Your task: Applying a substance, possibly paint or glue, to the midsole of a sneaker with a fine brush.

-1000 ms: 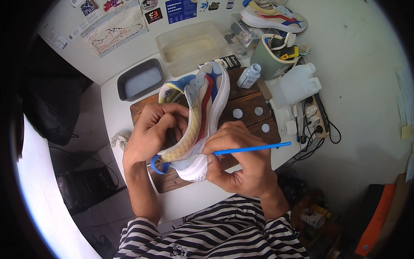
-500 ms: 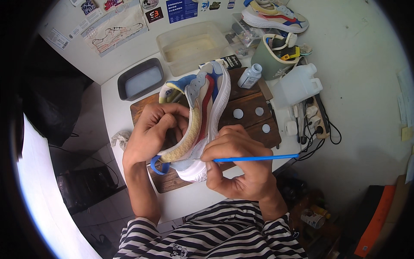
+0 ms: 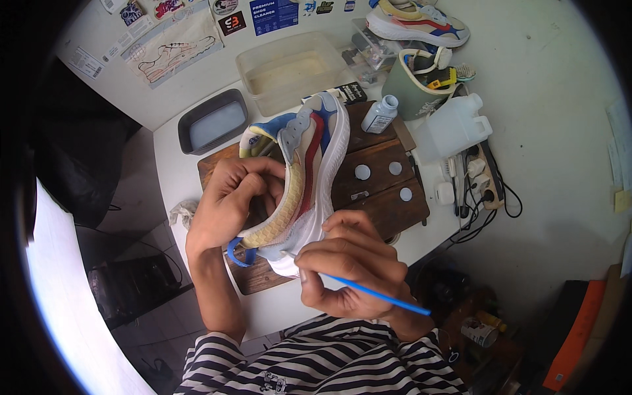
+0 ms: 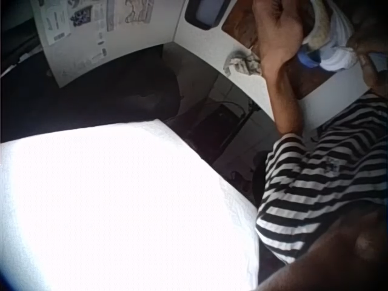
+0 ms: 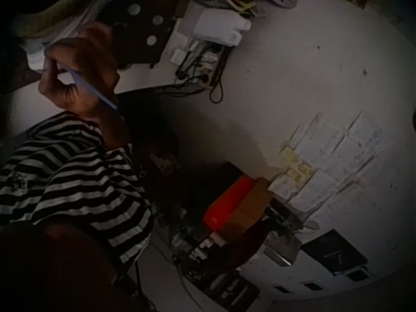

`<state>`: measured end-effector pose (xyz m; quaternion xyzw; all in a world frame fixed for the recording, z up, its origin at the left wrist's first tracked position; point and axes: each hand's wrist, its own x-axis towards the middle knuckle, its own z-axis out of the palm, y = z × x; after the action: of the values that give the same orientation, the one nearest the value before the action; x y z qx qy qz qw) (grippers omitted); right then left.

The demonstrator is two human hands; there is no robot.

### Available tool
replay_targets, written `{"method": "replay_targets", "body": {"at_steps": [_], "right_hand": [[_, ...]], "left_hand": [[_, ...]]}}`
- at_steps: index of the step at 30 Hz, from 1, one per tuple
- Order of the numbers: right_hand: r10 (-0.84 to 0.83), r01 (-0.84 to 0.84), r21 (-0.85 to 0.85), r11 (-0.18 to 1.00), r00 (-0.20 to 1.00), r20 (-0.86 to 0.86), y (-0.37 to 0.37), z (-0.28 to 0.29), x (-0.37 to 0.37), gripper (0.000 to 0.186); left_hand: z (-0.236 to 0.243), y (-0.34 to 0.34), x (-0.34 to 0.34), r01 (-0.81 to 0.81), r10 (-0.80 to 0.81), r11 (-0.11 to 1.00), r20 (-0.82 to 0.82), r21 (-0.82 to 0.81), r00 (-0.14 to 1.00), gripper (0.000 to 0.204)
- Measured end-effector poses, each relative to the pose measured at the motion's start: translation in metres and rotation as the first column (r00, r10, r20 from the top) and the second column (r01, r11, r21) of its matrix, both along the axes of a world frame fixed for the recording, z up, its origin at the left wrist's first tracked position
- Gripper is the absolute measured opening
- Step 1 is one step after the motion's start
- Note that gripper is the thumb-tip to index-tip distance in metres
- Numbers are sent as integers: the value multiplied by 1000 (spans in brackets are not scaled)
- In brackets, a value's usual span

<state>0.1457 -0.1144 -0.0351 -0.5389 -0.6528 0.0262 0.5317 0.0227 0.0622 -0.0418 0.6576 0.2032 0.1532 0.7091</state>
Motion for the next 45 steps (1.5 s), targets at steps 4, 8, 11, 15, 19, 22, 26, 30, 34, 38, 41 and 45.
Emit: {"method": "replay_targets", "body": {"at_steps": [4,8,11,15,19,22,26,30,34,38,41,45], "right_hand": [[-90,89,39,995,996,18,0,-4,14,19],[-14,15,16,1000,999,-38,-2,4,-2,20],[-10,10,4,1000,999,-31,0,0,-11,20],[-110,111,44,993,994,-25,0,-8,8,18],[-89,93,56,994,994,-60,-2,-8,9,18],[-15,18,29,999,995,-103,0,-6,-5,18],[-36,42,50,998,994,-98,4,-17,11,19],[-77,86,70,994,990,-122,-1,-19,20,19],[-2,9,45,999,988,-157,2,-11,9,17],[-56,71,73,995,979,-195,-4,-20,30,15],[-93,119,70,990,951,-296,-18,-12,49,14],[-313,292,-114,950,853,-417,-24,-17,79,15]], "left_hand": [[2,-2,0,-6,6,1000,-9,-15,1000,31],[0,-1,1,-3,3,1000,0,2,1000,31],[0,-1,0,-2,2,1000,2,1,1000,30],[0,-1,-1,-9,9,1000,-5,-3,1000,31],[0,-1,0,-4,4,1000,-5,-5,1000,31],[-1,-1,-1,-9,9,1000,-1,3,1000,31],[0,1,-1,2,-2,1000,7,10,1000,31],[-1,-1,0,19,-19,1000,5,-22,1000,31],[-5,0,0,10,-10,1000,27,-5,1000,30],[-2,6,-4,48,-47,998,53,-27,998,31],[-2,8,-9,81,-76,995,77,-61,994,31],[-2,9,-10,96,-94,994,34,-53,995,30]]}}
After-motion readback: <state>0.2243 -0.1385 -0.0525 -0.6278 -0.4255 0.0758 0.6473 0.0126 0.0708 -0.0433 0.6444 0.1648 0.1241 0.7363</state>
